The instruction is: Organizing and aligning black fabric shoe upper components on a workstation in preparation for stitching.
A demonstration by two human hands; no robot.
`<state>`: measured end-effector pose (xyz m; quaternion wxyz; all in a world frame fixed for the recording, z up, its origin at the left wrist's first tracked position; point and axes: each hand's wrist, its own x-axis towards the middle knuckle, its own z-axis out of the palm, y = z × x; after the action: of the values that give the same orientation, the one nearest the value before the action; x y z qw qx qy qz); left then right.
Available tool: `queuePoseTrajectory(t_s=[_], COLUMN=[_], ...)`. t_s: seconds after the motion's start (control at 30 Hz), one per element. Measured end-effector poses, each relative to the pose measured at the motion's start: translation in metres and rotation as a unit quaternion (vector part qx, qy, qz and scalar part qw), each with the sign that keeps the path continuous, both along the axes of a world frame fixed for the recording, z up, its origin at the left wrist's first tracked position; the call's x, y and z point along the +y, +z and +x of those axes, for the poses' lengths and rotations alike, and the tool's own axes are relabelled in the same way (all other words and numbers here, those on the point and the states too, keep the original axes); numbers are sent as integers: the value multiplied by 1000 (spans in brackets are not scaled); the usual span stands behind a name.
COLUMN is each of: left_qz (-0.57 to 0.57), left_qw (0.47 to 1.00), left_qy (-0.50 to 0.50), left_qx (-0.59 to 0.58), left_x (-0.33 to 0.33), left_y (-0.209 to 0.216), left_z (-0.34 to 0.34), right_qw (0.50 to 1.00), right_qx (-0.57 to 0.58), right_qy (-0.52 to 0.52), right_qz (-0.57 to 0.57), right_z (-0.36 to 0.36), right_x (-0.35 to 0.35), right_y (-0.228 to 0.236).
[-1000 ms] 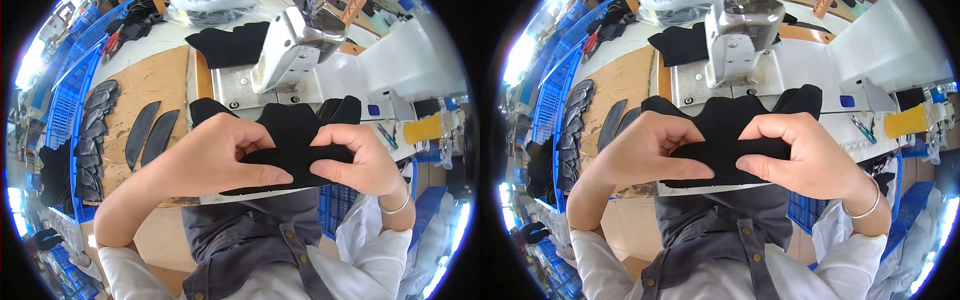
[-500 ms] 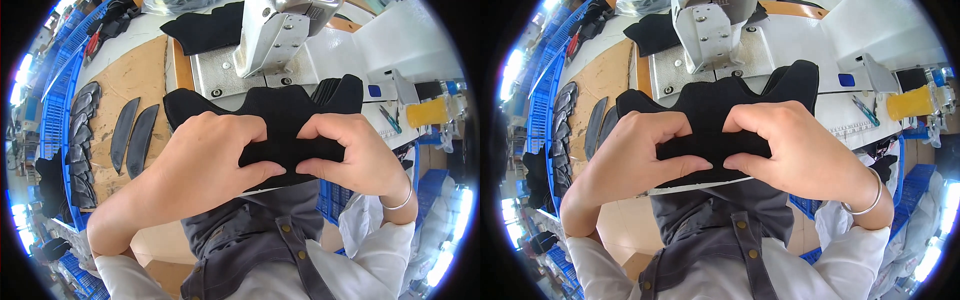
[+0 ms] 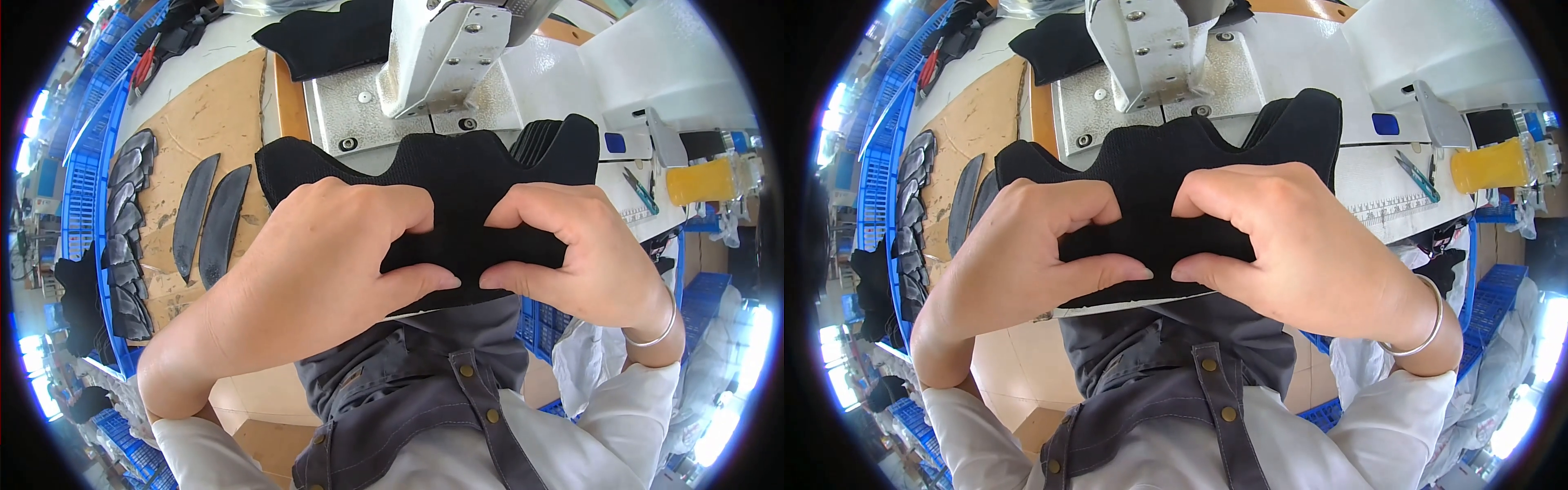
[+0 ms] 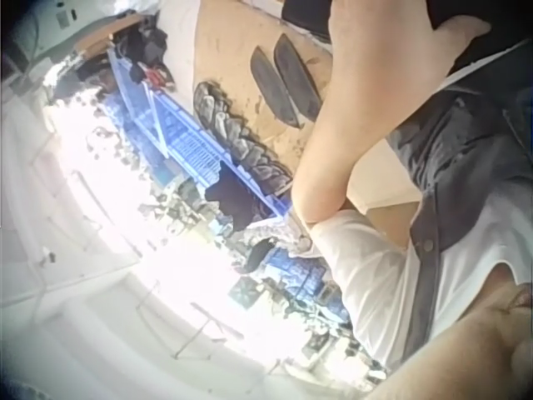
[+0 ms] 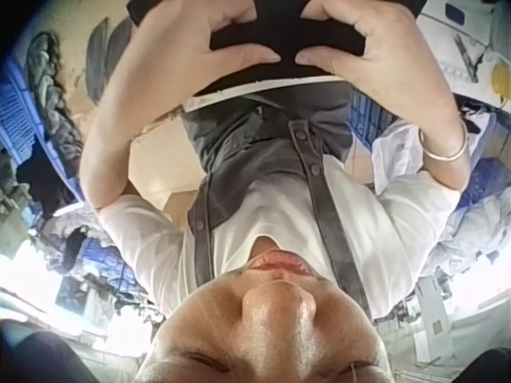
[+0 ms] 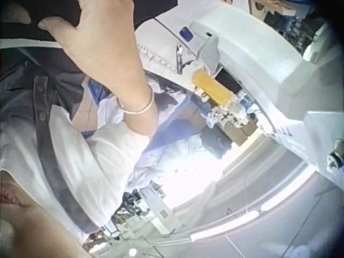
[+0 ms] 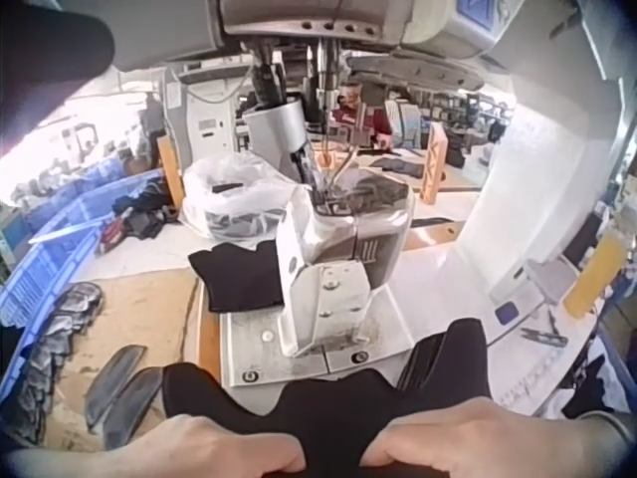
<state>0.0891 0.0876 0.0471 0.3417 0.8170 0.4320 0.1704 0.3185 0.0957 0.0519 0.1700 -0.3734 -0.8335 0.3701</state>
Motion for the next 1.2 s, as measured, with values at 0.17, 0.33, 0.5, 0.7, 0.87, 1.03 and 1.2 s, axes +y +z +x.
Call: queuePoseTrajectory(t_s=[0.17,0.33,0.5,0.7,0.87,1.03,1.2], left_qz=[-8,-7,3,-3,22,37,36], left_qw=[1000,1000,1000,993,998,998,998], left_qy=[2,-1,15,-16,-24,-38,-36], left_qx=[3,2,6,118,58,47,40], left_x=[0,2,-3,2,3,5,6], left_y=[0,-1,-1,13,3,-1,-3], left_z=[0,0,-2,-16,-27,-30,-32], right_qw=[1000,1000,1000,995,995,991,991], right_qx=[10,6,2,-84,-103,-134,-133], right_qy=[-5,-8,1,-8,-5,5,1], right_qz=[6,12,14,51,17,26,27], right_z=[0,-1,-8,-20,-21,-24,-26], right_x=[0,1,0,-2,4,5,6], right_y=[-4,-4,1,5,10,15,14])
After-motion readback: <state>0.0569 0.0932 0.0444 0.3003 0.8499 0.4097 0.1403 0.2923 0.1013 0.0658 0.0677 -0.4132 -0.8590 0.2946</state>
